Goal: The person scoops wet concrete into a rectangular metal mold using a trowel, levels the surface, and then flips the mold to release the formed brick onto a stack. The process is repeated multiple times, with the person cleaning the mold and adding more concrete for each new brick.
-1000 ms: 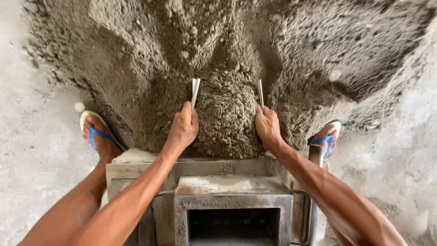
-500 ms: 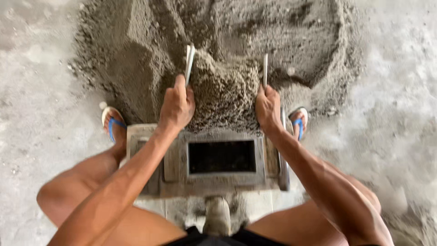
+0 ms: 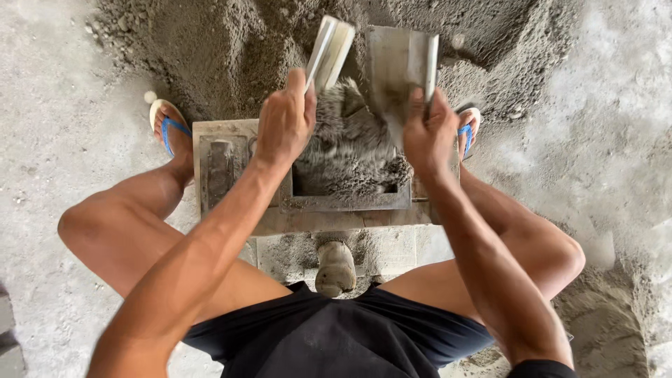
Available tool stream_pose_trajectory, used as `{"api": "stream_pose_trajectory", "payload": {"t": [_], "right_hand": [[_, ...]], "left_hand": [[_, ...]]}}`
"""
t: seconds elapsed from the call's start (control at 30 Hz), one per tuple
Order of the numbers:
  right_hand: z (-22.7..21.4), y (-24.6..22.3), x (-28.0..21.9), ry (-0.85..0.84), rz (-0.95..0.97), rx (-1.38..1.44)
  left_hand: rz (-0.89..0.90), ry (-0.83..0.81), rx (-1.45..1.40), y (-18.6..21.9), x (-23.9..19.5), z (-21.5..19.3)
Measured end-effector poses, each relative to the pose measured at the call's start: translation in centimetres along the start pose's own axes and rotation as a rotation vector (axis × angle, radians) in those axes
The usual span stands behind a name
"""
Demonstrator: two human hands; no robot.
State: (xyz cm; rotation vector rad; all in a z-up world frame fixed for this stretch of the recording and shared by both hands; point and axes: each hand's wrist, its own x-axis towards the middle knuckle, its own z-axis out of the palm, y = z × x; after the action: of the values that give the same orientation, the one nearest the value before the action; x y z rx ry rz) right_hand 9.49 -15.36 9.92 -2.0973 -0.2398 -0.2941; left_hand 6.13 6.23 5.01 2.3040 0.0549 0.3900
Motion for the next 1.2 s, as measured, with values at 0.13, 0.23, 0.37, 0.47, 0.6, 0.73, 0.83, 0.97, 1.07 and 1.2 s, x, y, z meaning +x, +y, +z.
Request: {"api": "stream_pose_trajectory", "payload": {"t": [0.13, 0.23, 0.37, 0.47, 0.6, 0.73, 0.83, 0.97, 1.07, 1.2], "right_hand": [[-1.6, 0.0, 0.3, -0.444, 0.010, -0.523], [-2.1, -3.4, -1.9, -0.711, 0.087, -0.745], [-7.6, 0.3, -2.1, -0.630, -0.454, -0.653], [-6.0, 0.9, -3.8, -0.757, -0.456, -0.568], [-4.6, 2.5, -5.0, -0.931, -0.450, -0.464], [-4.1, 1.2, -1.4, -0.979, -0.241, -0.565], [-4.6, 0.5, 3.3, -0.985, 0.013, -0.538], [1.4, 4.0, 8.9, -0.977, -0.061, -0.688], [9.0, 8.3, 7.2, -1.158, -0.075, -0.650], [10.1, 5.9, 8.1, -1.230, -0.045, -0.571]], "left_hand": [[0.284, -0.035, 0.085, -0.4, 2.8, -1.7], [0.176, -0.362, 0.215, -0.9, 2.9, -0.9], [0.097, -0.872, 0.325, 0.9, 2.5, -1.7], [0.237, -0.877, 0.450, 3.1, 0.7, -4.1], [0.282, -0.890, 0.435, 3.7, -0.5, -4.1], [0.156, -0.895, 0.328, 3.3, 0.8, -5.4], [-0.146, -0.775, 0.214, 1.9, 3.8, -5.6], [-0.410, -0.555, 0.189, -4.5, 7.7, -5.0], [-0.522, -0.603, 0.193, -3.9, 6.0, -5.1], [-0.641, -0.597, 0.208, 0.8, 3.1, -7.6]]}}
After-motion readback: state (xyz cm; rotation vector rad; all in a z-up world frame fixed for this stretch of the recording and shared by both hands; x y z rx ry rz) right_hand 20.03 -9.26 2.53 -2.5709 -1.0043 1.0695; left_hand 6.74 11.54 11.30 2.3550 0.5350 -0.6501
